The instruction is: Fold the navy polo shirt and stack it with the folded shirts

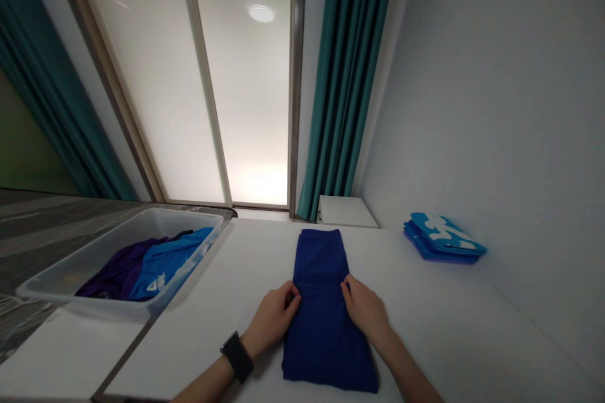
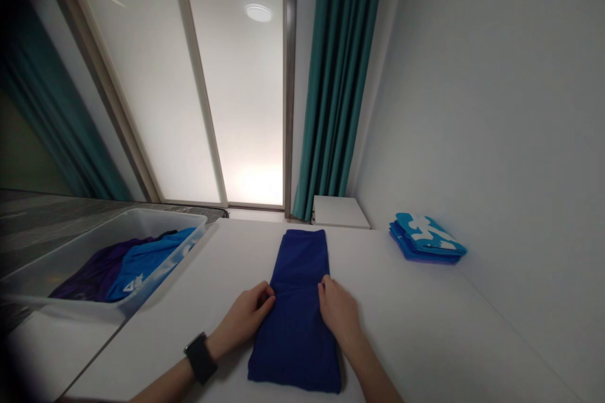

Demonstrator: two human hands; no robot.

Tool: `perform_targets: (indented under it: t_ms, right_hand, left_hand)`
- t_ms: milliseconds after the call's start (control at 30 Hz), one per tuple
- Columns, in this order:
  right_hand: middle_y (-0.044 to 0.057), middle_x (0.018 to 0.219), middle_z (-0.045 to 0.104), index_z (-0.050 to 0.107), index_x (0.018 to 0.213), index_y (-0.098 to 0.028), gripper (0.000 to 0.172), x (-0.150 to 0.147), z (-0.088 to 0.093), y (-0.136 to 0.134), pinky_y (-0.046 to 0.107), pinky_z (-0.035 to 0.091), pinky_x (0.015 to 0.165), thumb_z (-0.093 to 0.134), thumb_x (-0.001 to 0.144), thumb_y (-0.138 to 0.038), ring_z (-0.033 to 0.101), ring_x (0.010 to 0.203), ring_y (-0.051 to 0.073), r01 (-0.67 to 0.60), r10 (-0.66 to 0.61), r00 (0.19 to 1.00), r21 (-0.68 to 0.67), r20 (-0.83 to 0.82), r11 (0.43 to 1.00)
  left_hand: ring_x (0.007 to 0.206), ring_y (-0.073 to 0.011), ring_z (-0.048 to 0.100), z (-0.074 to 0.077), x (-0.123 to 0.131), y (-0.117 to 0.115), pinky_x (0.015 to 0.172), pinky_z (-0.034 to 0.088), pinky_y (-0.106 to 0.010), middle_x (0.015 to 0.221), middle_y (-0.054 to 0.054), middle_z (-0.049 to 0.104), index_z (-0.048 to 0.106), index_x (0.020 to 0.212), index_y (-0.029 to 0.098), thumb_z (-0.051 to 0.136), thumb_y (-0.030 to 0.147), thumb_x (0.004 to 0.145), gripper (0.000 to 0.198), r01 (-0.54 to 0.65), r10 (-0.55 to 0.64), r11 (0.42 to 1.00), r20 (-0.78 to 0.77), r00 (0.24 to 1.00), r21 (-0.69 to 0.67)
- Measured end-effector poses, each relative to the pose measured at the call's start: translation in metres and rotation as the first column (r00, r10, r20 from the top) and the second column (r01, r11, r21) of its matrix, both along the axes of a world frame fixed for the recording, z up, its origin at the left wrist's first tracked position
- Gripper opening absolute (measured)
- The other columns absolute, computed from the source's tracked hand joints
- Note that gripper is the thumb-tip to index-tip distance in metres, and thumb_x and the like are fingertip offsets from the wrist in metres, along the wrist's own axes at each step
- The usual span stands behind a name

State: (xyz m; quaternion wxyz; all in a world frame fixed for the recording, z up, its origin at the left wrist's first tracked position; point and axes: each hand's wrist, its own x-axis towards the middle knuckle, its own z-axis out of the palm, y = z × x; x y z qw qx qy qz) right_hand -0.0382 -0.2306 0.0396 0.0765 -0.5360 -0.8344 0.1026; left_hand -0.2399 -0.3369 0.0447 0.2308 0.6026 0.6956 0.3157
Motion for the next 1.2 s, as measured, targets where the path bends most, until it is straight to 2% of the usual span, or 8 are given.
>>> perform_targets:
  t_ms: [200,300,433,600,900,967,1067,1200]
  right_hand:
    - [0.005,0.099,0.070,0.055,0.107,-0.024,0.025,0.001,0.002,0.003,0.029,0.044,0.066,0.032,0.100,-0.032,0.068,0.084,0.022,0.024,-0.023,1.000,-0.014,0.021,1.000]
    - [0.009,0.107,0.067,0.056,0.115,-0.022,0.026,-0.002,0.009,-0.001,0.033,0.046,0.075,0.038,0.096,-0.026,0.065,0.093,0.024,0.004,-0.010,0.999,0.119,0.050,0.993]
    - [0.012,0.122,0.062,0.056,0.126,-0.020,0.036,-0.011,0.022,-0.027,0.041,0.041,0.097,0.040,0.094,-0.023,0.055,0.114,0.027,-0.202,0.213,0.977,0.252,-0.015,0.946]
    - [0.007,0.147,0.044,0.045,0.142,-0.020,0.048,-0.028,0.016,-0.074,0.043,0.023,0.116,0.040,0.096,-0.034,0.037,0.136,0.025,-0.445,0.467,0.871,0.157,-0.155,0.882]
    - [0.007,0.155,0.022,0.031,0.149,-0.017,0.066,-0.032,-0.007,-0.081,0.051,0.006,0.119,0.047,0.090,-0.040,0.017,0.145,0.028,-0.453,0.461,0.874,0.082,-0.154,0.888]
    - [0.008,0.155,0.023,0.032,0.149,-0.017,0.066,-0.032,-0.007,-0.082,0.053,0.005,0.119,0.048,0.090,-0.040,0.017,0.145,0.030,-0.454,0.461,0.873,0.081,-0.159,0.887]
    - [0.009,0.155,0.022,0.032,0.149,-0.015,0.066,-0.033,-0.009,-0.084,0.053,0.004,0.119,0.047,0.090,-0.040,0.016,0.145,0.030,-0.460,0.469,0.870,0.090,-0.156,0.883]
    - [0.007,0.156,0.022,0.027,0.150,-0.014,0.060,-0.027,-0.014,-0.079,0.047,0.011,0.120,0.038,0.095,-0.032,0.016,0.145,0.025,-0.487,0.504,0.853,0.136,-0.138,0.863]
  left_hand:
    - [0.065,-0.0172,0.055,-0.004,-0.001,-0.001,0.061,0.034,-0.026,0.068,0.000,0.060,0.057,0.086,0.020,0.043,0.028,0.090,0.016,0.002,-0.001,1.000,-0.012,1.000,0.023]
    - [0.064,-0.0169,0.055,-0.004,-0.001,0.000,0.061,0.034,-0.025,0.068,0.001,0.059,0.057,0.086,0.020,0.043,0.028,0.090,0.016,0.002,-0.002,1.000,-0.011,1.000,0.021]
    - [0.062,-0.0162,0.053,-0.003,-0.001,0.003,0.059,0.033,-0.025,0.064,0.002,0.056,0.056,0.084,0.020,0.044,0.029,0.089,0.017,-0.004,0.004,1.000,-0.004,1.000,0.000]
    - [0.062,-0.0160,0.053,-0.006,-0.007,0.007,0.059,0.035,-0.025,0.065,0.001,0.058,0.057,0.082,0.019,0.045,0.031,0.087,0.017,0.021,-0.022,1.000,0.059,0.998,0.009]
    - [0.063,-0.0168,0.055,-0.005,-0.004,0.009,0.061,0.039,-0.026,0.065,0.002,0.057,0.057,0.089,0.019,0.046,0.026,0.087,0.013,0.027,-0.027,0.999,-0.015,1.000,0.016]
    - [0.067,-0.0182,0.057,-0.004,-0.001,0.004,0.065,0.043,-0.028,0.071,-0.001,0.060,0.056,0.098,0.018,0.044,0.024,0.088,0.016,0.018,-0.015,0.999,-0.060,0.998,0.047]
    - [0.094,-0.0212,0.060,0.002,0.004,-0.012,0.086,0.047,-0.035,0.103,-0.009,0.064,0.054,0.113,0.018,0.041,0.020,0.090,0.027,0.047,-0.024,0.988,-0.156,0.987,0.148]
    - [0.131,-0.0219,0.042,0.004,0.011,-0.035,0.112,0.033,-0.042,0.144,-0.009,0.046,0.039,0.141,0.022,0.040,0.016,0.090,0.051,0.253,-0.182,0.947,-0.320,0.930,0.197]
